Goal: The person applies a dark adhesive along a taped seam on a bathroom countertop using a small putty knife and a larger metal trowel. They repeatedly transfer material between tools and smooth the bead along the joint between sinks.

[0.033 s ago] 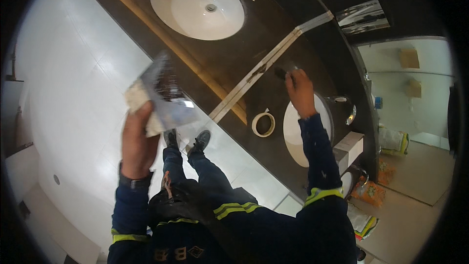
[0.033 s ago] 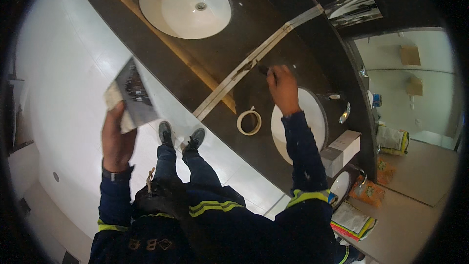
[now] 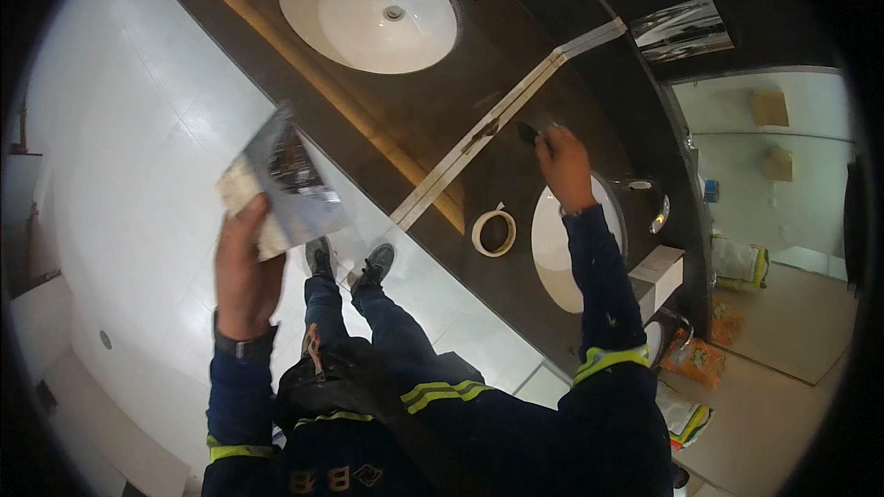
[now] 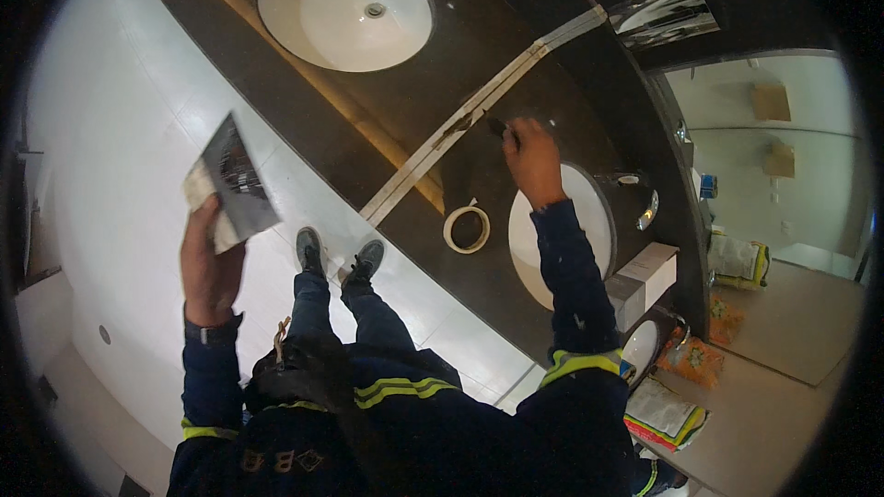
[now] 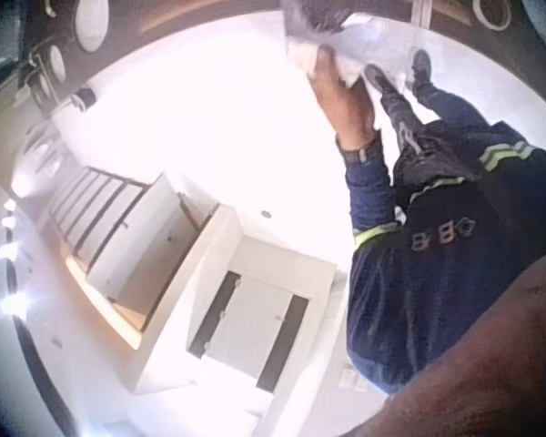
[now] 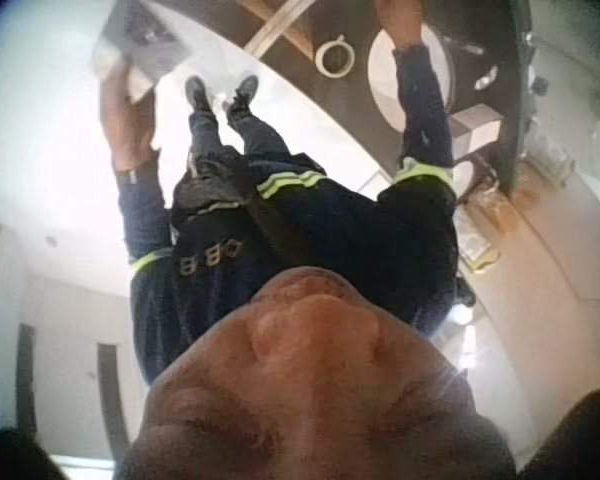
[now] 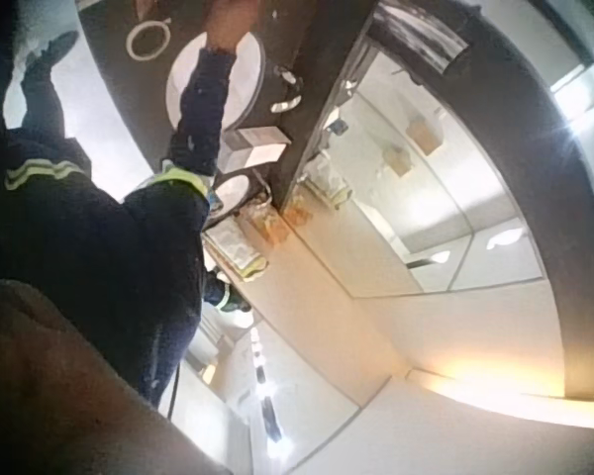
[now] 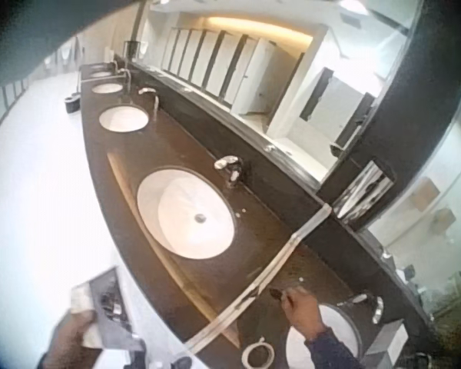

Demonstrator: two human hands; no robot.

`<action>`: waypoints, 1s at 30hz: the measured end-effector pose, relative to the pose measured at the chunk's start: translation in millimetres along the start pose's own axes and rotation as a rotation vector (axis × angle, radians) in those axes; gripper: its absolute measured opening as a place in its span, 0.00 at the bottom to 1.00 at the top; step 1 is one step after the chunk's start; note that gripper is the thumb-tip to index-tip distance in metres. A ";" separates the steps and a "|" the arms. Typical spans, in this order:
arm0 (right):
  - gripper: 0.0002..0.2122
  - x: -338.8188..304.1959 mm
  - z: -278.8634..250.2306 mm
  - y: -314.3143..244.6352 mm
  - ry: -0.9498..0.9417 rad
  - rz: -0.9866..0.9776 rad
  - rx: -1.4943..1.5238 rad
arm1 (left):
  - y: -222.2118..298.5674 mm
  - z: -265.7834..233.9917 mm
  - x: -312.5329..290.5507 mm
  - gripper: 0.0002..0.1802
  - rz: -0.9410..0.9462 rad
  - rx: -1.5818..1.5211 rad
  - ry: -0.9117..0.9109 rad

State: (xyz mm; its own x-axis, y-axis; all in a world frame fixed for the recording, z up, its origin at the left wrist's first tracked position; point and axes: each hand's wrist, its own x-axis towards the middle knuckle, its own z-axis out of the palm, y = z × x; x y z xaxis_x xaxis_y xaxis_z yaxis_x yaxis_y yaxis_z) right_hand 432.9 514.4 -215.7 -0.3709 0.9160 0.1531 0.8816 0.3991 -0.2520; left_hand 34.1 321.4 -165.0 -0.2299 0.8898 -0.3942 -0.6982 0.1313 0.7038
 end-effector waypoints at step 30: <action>0.10 44.6 57.4 -14.8 -0.286 0.052 -0.297 | 5.4 -111.2 -35.6 0.28 0.111 0.348 0.406</action>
State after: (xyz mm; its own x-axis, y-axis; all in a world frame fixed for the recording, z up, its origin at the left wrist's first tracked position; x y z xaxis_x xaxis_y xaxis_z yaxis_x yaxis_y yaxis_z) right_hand 386.6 551.7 -259.9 -0.3534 0.9257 -0.1350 0.9315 0.3615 0.0403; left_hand -36.9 241.8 -212.9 -0.5808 0.6757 -0.4540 -0.4050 0.2440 0.8812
